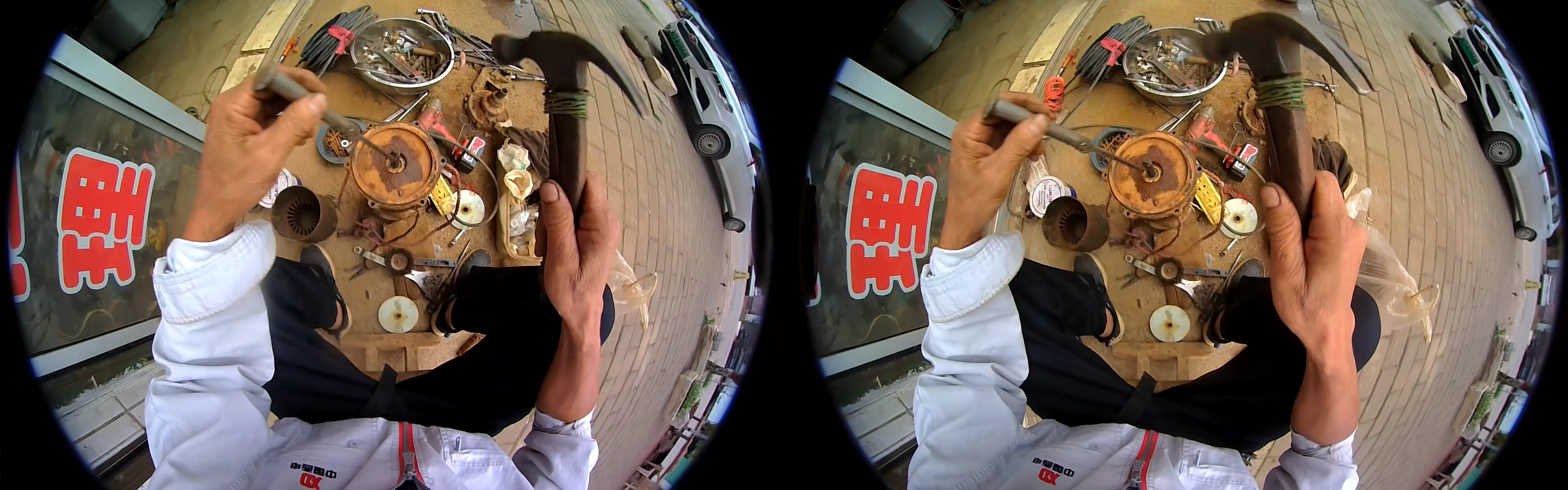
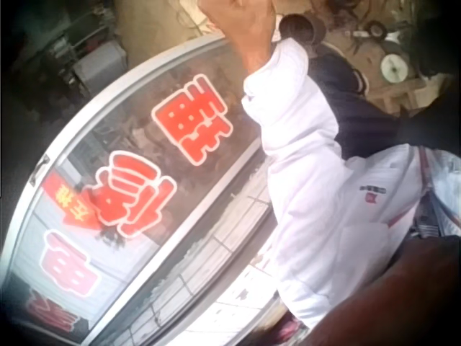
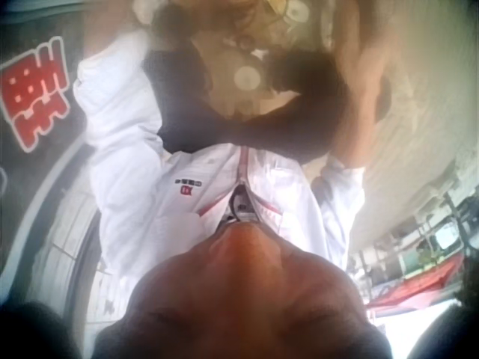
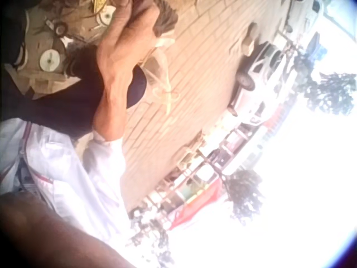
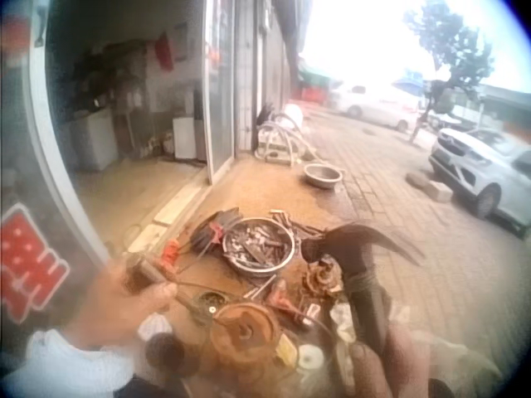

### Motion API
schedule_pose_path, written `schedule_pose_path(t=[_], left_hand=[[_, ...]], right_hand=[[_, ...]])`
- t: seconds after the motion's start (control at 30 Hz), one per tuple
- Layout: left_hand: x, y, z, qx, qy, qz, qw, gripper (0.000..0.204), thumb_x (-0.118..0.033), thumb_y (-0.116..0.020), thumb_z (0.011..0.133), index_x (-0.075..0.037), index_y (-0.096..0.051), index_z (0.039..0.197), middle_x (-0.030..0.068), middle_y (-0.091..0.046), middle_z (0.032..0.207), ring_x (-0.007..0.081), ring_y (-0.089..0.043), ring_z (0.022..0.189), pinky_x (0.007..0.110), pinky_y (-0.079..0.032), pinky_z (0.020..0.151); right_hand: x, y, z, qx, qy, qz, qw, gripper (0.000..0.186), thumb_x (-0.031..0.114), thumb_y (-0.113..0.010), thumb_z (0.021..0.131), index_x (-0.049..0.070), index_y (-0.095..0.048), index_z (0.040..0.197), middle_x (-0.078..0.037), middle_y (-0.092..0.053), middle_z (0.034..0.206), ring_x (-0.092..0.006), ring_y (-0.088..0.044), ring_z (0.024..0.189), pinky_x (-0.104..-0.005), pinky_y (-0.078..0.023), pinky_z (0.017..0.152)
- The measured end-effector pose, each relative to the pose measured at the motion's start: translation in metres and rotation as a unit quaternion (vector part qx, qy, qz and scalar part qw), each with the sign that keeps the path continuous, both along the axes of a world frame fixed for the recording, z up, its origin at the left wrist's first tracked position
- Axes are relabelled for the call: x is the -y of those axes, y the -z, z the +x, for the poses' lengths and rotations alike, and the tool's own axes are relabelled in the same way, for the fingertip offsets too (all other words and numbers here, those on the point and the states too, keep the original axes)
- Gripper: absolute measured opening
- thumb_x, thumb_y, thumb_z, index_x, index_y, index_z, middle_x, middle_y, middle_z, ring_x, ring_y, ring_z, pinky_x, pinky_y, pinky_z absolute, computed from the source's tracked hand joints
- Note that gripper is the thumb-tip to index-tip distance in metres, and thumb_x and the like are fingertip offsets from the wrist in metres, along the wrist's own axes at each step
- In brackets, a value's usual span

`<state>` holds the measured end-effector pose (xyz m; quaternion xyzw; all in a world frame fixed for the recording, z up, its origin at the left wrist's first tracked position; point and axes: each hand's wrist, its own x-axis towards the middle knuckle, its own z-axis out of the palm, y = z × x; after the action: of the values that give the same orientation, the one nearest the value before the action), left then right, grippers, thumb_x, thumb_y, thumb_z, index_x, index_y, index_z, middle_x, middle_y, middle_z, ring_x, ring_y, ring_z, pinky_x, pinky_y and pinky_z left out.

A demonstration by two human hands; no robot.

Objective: The person sits on the ground and works on a circular metal part, using a hammer and other tools to adjust and clean it. They repeatedly pick up and place down various components, including a white disc and a rusty metal piece, while handling tools like a hammer and a wrench.

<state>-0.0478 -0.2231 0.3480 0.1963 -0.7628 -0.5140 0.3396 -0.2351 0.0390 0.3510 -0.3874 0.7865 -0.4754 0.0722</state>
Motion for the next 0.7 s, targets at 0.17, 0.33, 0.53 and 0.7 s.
schedule_pose_path(t=[0.17, 0.33, 0.53, 0.7], left_hand=[[-0.004, 0.005, 0.024, 0.178, 0.081, 0.113, 0.974, 0.015, -0.017, -0.071, 0.096, -0.004, -0.066, 0.094, -0.0020, -0.063, 0.074, 0.0054, -0.056, 0.065, 0.023, -0.047, 0.059], [-0.041, 0.054, 0.021, 0.325, 0.252, -0.055, 0.910, 0.018, -0.016, -0.071, 0.090, 0.001, -0.067, 0.092, 0.0167, -0.066, 0.072, 0.0343, -0.067, 0.066, 0.042, -0.053, 0.065], [-0.110, 0.134, 0.034, 0.356, 0.379, -0.062, 0.852, 0.024, -0.018, -0.072, 0.089, 0.005, -0.067, 0.092, 0.0255, -0.067, 0.090, 0.0439, -0.067, 0.086, 0.051, -0.052, 0.075], [-0.134, 0.155, 0.029, 0.523, 0.406, 0.037, 0.749, 0.031, -0.024, -0.072, 0.090, 0.005, -0.068, 0.100, 0.0271, -0.068, 0.096, 0.0428, -0.069, 0.093, 0.051, -0.054, 0.079]], right_hand=[[-0.002, 0.005, -0.016, 0.131, 0.037, 0.031, 0.990, 0.028, 0.028, -0.061, 0.106, 0.002, -0.059, 0.096, 0.004, -0.051, 0.068, -0.0042, -0.045, 0.055, -0.0230, -0.035, 0.047], [-0.002, 0.015, -0.014, 0.086, 0.045, 0.102, 0.990, 0.026, 0.024, -0.061, 0.105, 0.000, -0.059, 0.095, 0.003, -0.051, 0.069, -0.0045, -0.043, 0.057, -0.0257, -0.035, 0.048], [0.006, 0.013, -0.002, -0.003, -0.030, 0.162, 0.986, 0.029, 0.016, -0.066, 0.100, -0.003, -0.052, 0.083, -0.023, -0.054, 0.057, -0.0381, -0.056, 0.050, -0.0447, -0.043, 0.051], [0.008, 0.014, -0.004, -0.025, -0.032, 0.183, 0.982, 0.028, 0.015, -0.066, 0.098, -0.003, -0.051, 0.083, -0.027, -0.055, 0.060, -0.0470, -0.058, 0.057, -0.0489, -0.044, 0.053]])
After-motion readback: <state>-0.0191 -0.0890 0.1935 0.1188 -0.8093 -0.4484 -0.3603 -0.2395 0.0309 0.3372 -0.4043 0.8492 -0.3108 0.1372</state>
